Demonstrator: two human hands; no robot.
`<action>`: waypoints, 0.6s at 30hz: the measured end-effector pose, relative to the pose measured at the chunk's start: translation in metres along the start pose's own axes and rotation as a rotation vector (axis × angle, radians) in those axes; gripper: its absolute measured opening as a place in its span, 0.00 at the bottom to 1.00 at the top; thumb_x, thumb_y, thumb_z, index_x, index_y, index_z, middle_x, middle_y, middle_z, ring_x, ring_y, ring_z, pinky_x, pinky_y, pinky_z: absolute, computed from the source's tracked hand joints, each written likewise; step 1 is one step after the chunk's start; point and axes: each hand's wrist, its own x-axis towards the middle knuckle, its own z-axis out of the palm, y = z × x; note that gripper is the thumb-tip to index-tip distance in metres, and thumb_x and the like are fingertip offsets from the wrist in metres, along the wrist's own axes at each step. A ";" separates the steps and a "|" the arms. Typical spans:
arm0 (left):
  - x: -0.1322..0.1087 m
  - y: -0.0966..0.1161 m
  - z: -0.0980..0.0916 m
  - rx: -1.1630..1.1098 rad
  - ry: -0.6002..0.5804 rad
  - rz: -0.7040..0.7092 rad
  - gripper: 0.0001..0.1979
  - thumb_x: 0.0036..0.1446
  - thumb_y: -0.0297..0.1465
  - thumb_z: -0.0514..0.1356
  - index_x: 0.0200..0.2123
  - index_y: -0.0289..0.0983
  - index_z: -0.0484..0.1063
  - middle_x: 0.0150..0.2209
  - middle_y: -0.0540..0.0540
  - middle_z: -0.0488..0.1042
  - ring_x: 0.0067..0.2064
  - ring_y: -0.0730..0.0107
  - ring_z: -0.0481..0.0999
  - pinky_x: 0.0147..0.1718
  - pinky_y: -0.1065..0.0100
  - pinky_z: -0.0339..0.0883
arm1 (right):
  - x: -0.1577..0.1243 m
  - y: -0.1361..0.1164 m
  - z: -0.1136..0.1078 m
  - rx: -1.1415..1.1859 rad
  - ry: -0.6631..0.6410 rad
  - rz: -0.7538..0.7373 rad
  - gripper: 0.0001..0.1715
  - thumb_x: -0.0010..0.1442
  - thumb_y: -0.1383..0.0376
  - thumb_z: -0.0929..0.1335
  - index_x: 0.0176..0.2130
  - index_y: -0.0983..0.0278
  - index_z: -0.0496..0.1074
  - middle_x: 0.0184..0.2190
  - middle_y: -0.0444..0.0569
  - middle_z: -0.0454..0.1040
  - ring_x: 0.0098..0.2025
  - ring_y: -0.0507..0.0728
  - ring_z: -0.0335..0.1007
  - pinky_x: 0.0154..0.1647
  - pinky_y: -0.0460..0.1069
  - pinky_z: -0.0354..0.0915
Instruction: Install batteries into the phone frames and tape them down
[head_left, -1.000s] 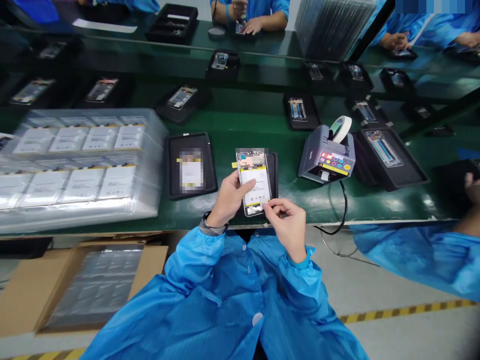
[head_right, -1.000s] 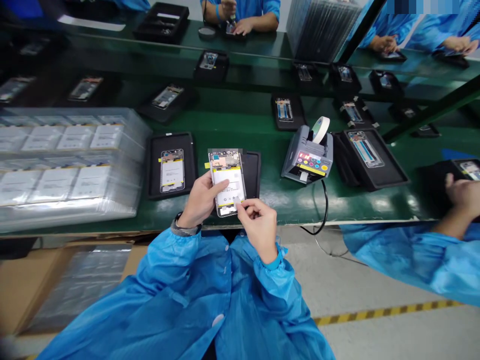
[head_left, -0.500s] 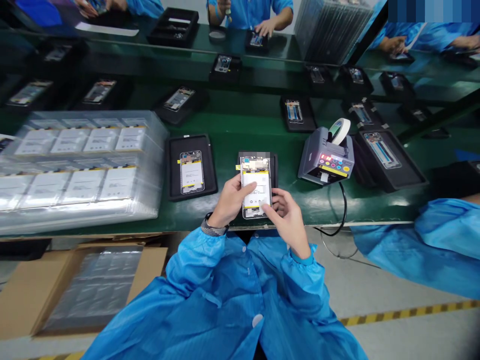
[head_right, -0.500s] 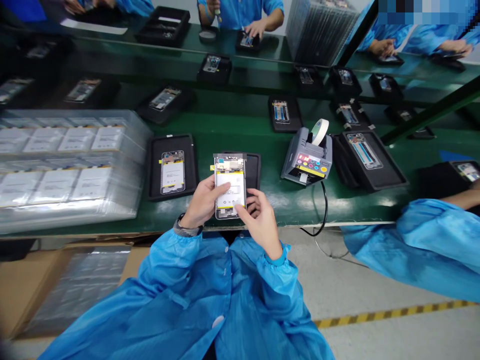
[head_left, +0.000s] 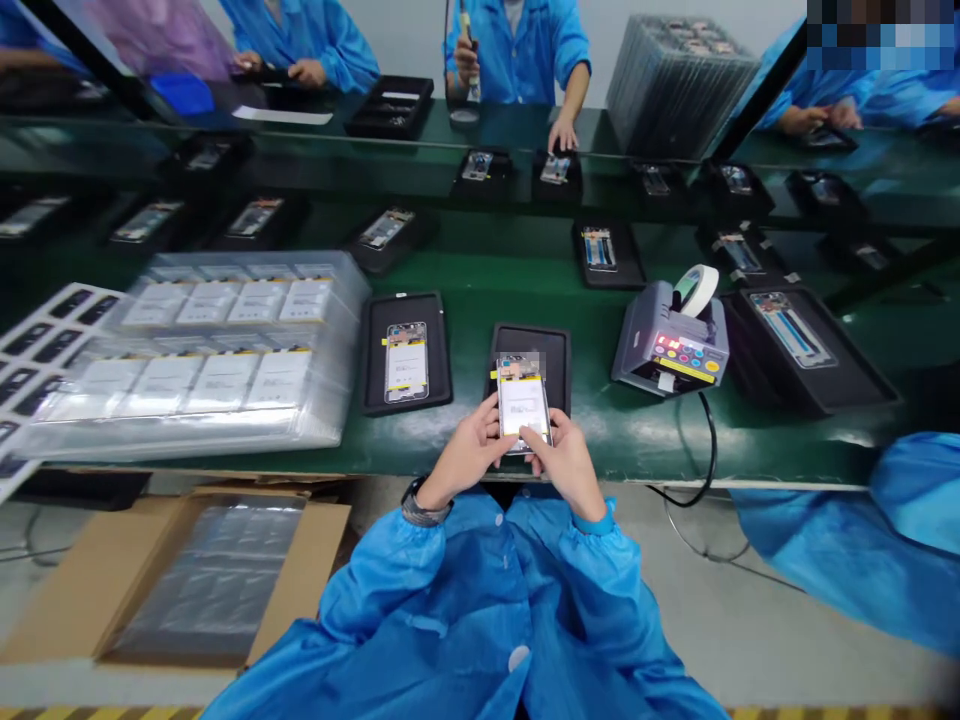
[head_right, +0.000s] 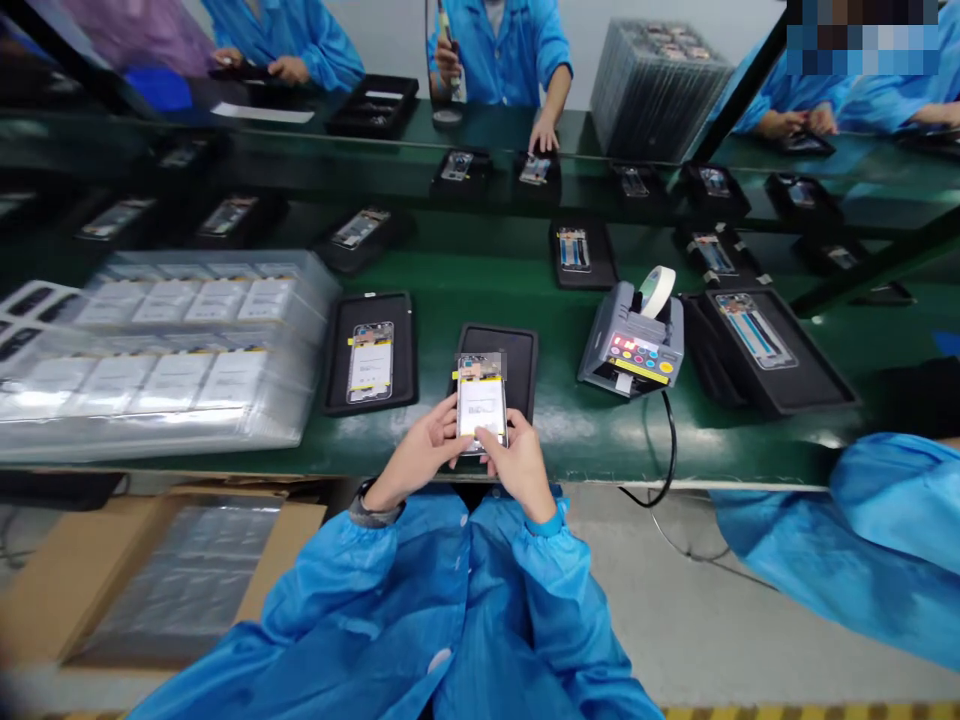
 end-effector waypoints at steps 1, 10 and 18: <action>-0.002 -0.002 -0.003 0.063 0.009 0.009 0.46 0.57 0.38 0.68 0.73 0.38 0.51 0.55 0.34 0.73 0.38 0.67 0.78 0.25 0.75 0.68 | 0.001 0.002 0.001 -0.011 -0.012 0.012 0.33 0.49 0.44 0.77 0.42 0.64 0.66 0.23 0.42 0.75 0.13 0.48 0.61 0.12 0.42 0.56; -0.020 -0.024 0.012 1.348 -0.038 0.409 0.48 0.59 0.44 0.67 0.74 0.39 0.46 0.74 0.30 0.42 0.74 0.38 0.38 0.68 0.35 0.41 | -0.007 -0.011 -0.024 -0.829 0.224 -0.284 0.24 0.69 0.50 0.65 0.52 0.63 0.75 0.33 0.54 0.80 0.33 0.61 0.77 0.30 0.49 0.62; 0.106 0.006 -0.016 1.709 0.198 0.221 0.33 0.69 0.44 0.55 0.72 0.37 0.55 0.73 0.29 0.48 0.73 0.39 0.47 0.69 0.43 0.44 | 0.000 0.005 -0.054 -0.699 0.386 -0.415 0.28 0.69 0.48 0.63 0.50 0.67 0.77 0.41 0.57 0.80 0.32 0.58 0.74 0.38 0.51 0.67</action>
